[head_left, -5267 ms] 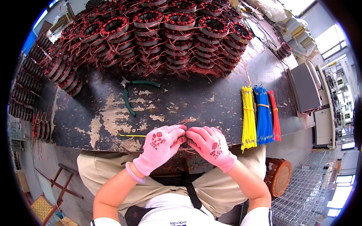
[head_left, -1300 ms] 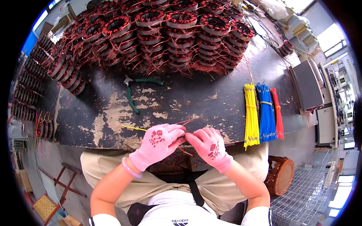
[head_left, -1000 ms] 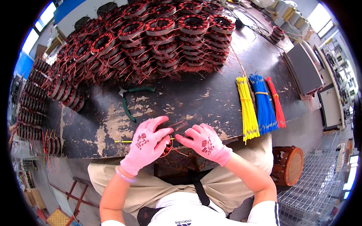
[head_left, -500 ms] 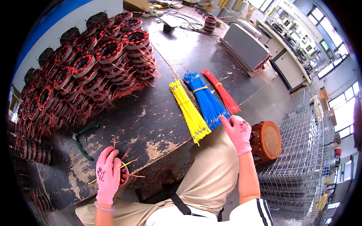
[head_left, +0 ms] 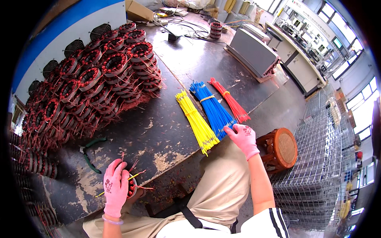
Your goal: The person is wiring motor stators at a workbench using colored zip ties and wire cutters. They pick up a stator from a pile, thread wires through it, secure them with ties, and trim the excess zip tie ends with wire cutters.
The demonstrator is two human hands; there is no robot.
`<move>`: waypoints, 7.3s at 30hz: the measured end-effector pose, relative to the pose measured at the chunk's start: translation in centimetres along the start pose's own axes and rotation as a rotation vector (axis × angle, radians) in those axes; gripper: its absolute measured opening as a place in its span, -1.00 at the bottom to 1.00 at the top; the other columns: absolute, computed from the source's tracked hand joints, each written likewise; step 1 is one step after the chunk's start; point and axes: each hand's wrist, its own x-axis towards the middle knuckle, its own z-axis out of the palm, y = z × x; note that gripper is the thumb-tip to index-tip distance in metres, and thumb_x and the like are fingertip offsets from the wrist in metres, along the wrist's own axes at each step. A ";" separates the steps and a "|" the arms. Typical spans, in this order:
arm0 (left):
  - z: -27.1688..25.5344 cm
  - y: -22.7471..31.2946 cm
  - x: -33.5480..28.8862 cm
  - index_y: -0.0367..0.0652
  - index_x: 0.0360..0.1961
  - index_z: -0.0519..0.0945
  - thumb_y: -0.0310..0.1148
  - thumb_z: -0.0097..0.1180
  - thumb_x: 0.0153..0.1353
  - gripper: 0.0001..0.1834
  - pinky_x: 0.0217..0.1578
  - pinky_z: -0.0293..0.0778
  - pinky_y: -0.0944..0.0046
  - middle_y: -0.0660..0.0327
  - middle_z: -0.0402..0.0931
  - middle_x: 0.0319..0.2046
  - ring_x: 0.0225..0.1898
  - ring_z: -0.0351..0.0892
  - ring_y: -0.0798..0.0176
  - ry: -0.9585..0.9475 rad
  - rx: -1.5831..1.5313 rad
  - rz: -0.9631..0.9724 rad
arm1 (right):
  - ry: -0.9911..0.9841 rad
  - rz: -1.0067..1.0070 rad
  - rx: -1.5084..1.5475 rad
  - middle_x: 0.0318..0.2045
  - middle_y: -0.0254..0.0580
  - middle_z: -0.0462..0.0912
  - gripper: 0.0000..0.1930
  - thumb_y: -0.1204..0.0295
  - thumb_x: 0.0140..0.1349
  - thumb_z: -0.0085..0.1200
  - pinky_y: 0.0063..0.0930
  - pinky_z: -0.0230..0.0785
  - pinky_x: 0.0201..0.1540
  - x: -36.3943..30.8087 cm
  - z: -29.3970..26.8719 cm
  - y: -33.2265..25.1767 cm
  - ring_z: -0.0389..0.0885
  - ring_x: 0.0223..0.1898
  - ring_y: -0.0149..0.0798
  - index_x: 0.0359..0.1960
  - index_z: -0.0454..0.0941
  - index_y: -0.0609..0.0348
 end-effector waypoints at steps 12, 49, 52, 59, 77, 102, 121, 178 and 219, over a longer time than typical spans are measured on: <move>-0.3 0.2 0.0 -0.27 0.01 0.63 -0.41 0.10 0.36 -0.74 0.14 0.43 0.01 0.02 0.54 0.11 0.09 0.53 -0.13 0.000 0.023 -0.007 | -0.095 0.030 0.285 -0.60 -0.13 0.63 -0.48 -0.09 0.40 0.05 -0.18 0.42 -0.36 -0.3 -1.5 1.1 0.65 -0.51 -0.12 -0.49 0.59 0.10; -4.2 8.5 0.7 0.02 -0.18 0.76 -0.47 0.42 -0.10 -0.63 -0.19 0.64 0.13 0.34 0.52 -0.33 -0.21 0.65 0.20 0.384 0.281 0.729 | -0.597 -0.880 1.049 -0.54 -0.13 0.55 -0.89 0.46 0.17 0.30 -0.23 0.43 -0.35 -7.9 -6.6 -19.2 0.62 -0.43 -0.03 -0.46 0.63 0.19; -5.4 6.4 -1.1 -0.06 -0.10 0.76 -0.53 0.48 -0.11 -0.56 -0.39 0.55 0.18 0.26 0.51 -0.30 -0.31 0.60 0.14 0.342 0.293 0.301 | -0.302 -0.721 0.746 -0.33 -0.06 0.67 -0.80 0.36 0.22 0.26 -0.16 0.49 -0.11 -6.3 -1.6 -20.9 0.65 -0.19 0.05 -0.19 0.72 0.18; -0.6 2.4 -1.5 -0.19 0.18 0.61 -0.74 0.11 0.20 -0.50 -0.19 0.57 0.23 0.08 0.38 -0.10 -0.27 0.62 0.17 0.246 -0.014 -0.051 | -0.631 -0.619 0.671 -0.28 -0.02 0.66 -0.70 0.19 0.28 0.21 -0.12 0.50 -0.08 -5.6 5.0 -26.3 0.65 -0.14 0.05 -0.17 0.73 0.17; 0.4 -0.1 -0.9 -0.11 -0.14 0.61 -0.50 0.26 0.19 -0.80 -0.34 0.54 0.04 0.10 0.47 -0.24 -0.30 0.63 -0.04 0.080 -0.128 -0.007 | -0.072 -0.735 0.701 -0.27 -0.20 0.65 -0.79 0.55 0.00 0.39 -0.21 0.42 -0.06 -9.0 4.6 -25.4 0.59 -0.15 -0.06 -0.29 0.68 0.12; 0.4 1.8 -0.5 -0.16 -0.21 0.67 -0.43 0.38 0.09 -0.78 -0.09 0.55 0.04 0.14 0.63 -0.15 -0.12 0.64 -0.03 0.074 -0.052 -0.042 | -0.543 -0.740 0.829 -0.28 -0.12 0.72 -0.89 0.53 0.28 0.19 -0.37 0.50 -0.15 -5.8 2.9 -25.8 0.68 -0.22 -0.20 -0.17 0.63 0.20; 1.4 0.6 -0.5 -0.13 -0.27 0.68 -0.44 0.36 0.05 -0.81 -0.19 0.57 0.11 0.22 0.67 -0.21 -0.22 0.64 0.05 0.083 -0.072 0.054 | -0.174 -1.178 0.169 0.03 -0.34 0.63 -0.60 0.24 0.17 0.27 -0.22 0.53 -0.12 -6.1 4.1 -24.2 0.64 -0.10 -0.22 0.06 0.59 -0.02; 1.4 0.6 -0.3 -0.11 -0.27 0.66 -0.45 0.36 0.04 -0.80 -0.23 0.57 0.11 0.23 0.66 -0.21 -0.26 0.62 0.06 0.038 -0.105 0.063 | -0.083 -1.036 0.389 -0.28 -0.27 0.70 -0.67 0.22 0.13 0.38 -0.33 0.52 -0.23 -6.2 3.2 -24.0 0.65 -0.31 -0.23 -0.14 0.64 0.10; 1.3 0.6 -0.3 -0.08 -0.24 0.63 -0.39 0.34 0.11 -0.81 -0.22 0.56 0.11 0.25 0.63 -0.21 -0.24 0.63 0.09 0.001 -0.109 0.112 | -0.388 -1.039 0.432 -0.28 -0.24 0.62 -0.82 0.34 0.27 0.22 -0.19 0.49 -0.19 -5.8 3.0 -23.1 0.64 -0.24 -0.11 -0.14 0.58 0.03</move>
